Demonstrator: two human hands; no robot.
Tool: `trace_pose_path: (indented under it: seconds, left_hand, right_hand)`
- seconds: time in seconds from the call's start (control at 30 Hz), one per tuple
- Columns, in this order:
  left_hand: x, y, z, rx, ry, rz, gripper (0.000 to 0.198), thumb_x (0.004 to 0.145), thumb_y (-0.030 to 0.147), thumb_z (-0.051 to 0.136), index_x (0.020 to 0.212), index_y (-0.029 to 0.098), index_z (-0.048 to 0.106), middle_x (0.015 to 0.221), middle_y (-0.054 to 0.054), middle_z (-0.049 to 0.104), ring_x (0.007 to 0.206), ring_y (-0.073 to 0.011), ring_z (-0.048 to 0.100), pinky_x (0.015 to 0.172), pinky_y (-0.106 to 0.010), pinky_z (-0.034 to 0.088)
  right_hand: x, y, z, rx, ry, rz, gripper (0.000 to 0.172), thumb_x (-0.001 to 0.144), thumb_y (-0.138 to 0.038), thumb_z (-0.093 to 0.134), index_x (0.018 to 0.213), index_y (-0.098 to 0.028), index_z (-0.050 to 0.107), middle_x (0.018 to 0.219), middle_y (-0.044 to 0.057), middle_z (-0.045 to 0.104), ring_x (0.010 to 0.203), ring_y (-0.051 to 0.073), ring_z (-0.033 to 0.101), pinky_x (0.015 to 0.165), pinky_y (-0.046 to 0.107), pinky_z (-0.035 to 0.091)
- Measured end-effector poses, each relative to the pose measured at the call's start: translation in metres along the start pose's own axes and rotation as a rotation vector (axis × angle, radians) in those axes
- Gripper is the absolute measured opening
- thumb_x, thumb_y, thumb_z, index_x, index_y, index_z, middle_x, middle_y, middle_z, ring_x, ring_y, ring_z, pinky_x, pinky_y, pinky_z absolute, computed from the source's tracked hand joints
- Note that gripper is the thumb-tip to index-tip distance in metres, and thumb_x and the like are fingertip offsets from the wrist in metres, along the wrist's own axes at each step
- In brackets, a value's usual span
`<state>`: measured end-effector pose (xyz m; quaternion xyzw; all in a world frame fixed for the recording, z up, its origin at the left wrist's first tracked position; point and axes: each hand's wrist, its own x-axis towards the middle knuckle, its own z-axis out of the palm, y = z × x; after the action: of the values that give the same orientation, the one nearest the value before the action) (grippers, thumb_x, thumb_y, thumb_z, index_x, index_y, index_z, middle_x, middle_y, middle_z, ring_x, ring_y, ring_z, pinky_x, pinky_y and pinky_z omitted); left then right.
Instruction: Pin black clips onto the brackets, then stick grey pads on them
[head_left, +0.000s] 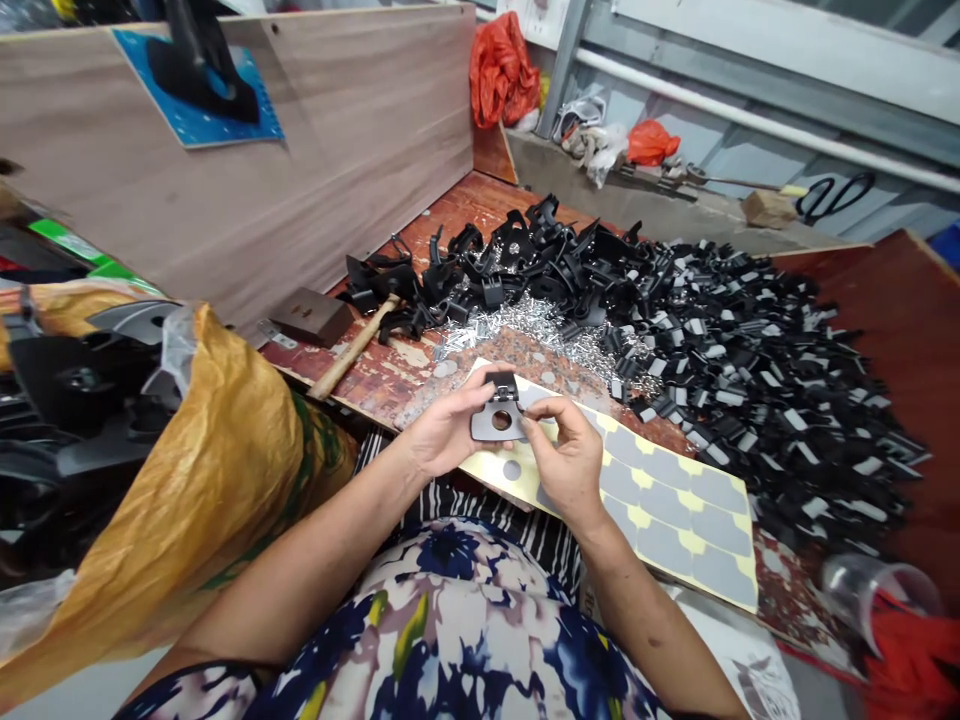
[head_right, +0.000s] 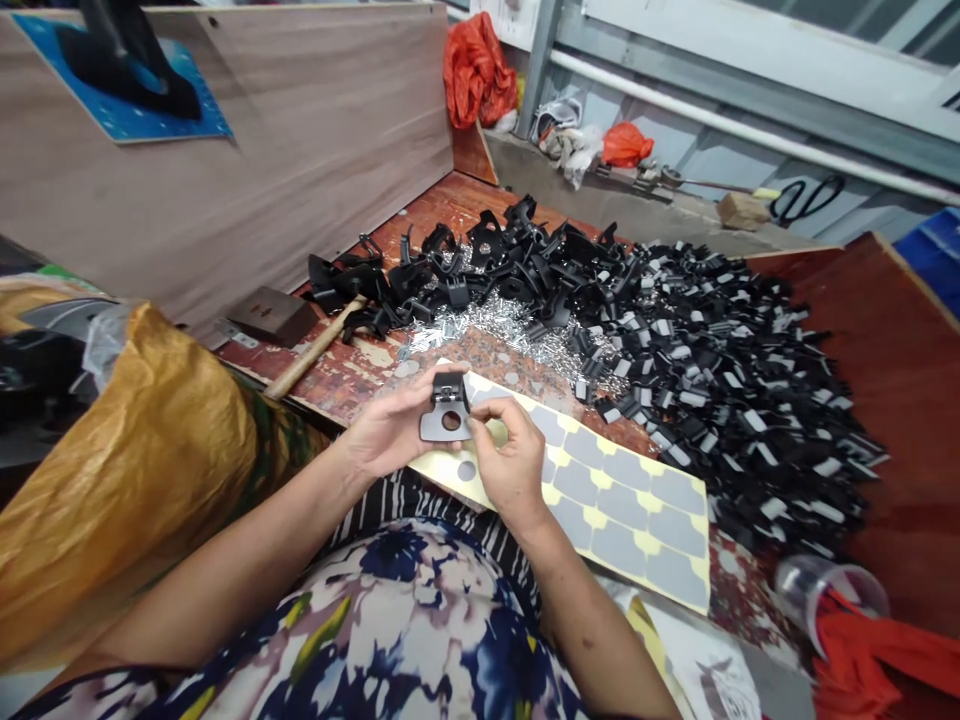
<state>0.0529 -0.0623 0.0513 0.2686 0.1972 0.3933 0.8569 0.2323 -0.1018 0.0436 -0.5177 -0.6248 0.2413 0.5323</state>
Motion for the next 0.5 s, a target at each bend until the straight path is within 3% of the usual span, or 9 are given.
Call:
trace_pose_path:
  seconds: [0.07,0.17,0.27,0.33,0.43,0.5]
  left_hand:
    - [0.000,-0.004,0.003,0.062,0.026,0.020,0.053,0.084,0.030,0.079,0.132,0.030,0.058,0.121,-0.007,0.063,0.089,-0.0204,0.067,0.073,-0.034,0.059]
    - [0.002,-0.014,0.008,0.240,0.191,0.168,0.051,0.077,0.021,0.084,0.122,0.029,0.061,0.112,-0.002,0.062,0.087,-0.0160,0.062,0.072,-0.026,0.053]
    - [0.006,-0.028,0.010,0.407,0.351,0.349,0.040,0.078,0.016,0.081,0.112,0.026,0.064,0.107,-0.001,0.062,0.094,-0.0159,0.058,0.077,-0.024,0.049]
    - [0.008,-0.035,0.010,0.446,0.371,0.392,0.039,0.078,0.013,0.078,0.112,0.026,0.065,0.107,-0.001,0.063,0.097,-0.0166,0.058,0.081,-0.025,0.048]
    - [0.005,-0.035,0.015,0.444,0.355,0.393,0.039,0.079,0.012,0.077,0.113,0.028,0.065,0.103,0.000,0.064,0.095,-0.0172,0.059,0.082,-0.026,0.050]
    - [-0.010,-0.022,0.024,0.476,0.318,0.369,0.040,0.079,0.014,0.078,0.115,0.029,0.066,0.101,-0.001,0.065,0.091,-0.0185,0.059,0.078,-0.027,0.051]
  right_hand:
    - [-0.001,-0.004,0.001,-0.070,-0.007,-0.050,0.011,0.090,-0.014,0.067,0.094,-0.024,0.065,0.088,0.000,0.069,0.085,0.018,0.067,0.081,0.034,0.055]
    - [-0.007,-0.004,0.004,-0.224,0.003,-0.202,0.027,0.092,-0.013,0.065,0.114,-0.028,0.058,0.096,0.002,0.067,0.090,0.020,0.068,0.081,0.036,0.058]
    - [-0.014,-0.001,0.004,-0.394,0.008,-0.416,0.049,0.093,-0.011,0.063,0.135,-0.031,0.046,0.119,0.009,0.061,0.097,0.021,0.067,0.083,0.041,0.060]
    - [-0.018,-0.001,0.000,-0.518,0.031,-0.504,0.057,0.092,-0.013,0.067,0.140,-0.034,0.043,0.131,0.011,0.056,0.097,0.022,0.066,0.090,0.046,0.057]
    - [-0.018,-0.008,-0.008,-0.592,0.117,-0.398,0.063,0.086,-0.026,0.079,0.140,-0.033,0.047,0.134,0.012,0.055,0.110,0.030,0.062,0.101,0.057,0.049]
    - [-0.013,-0.015,-0.013,-0.397,0.037,-0.182,0.064,0.086,-0.034,0.080,0.141,-0.030,0.047,0.127,0.012,0.060,0.110,0.030,0.062,0.098,0.054,0.051]
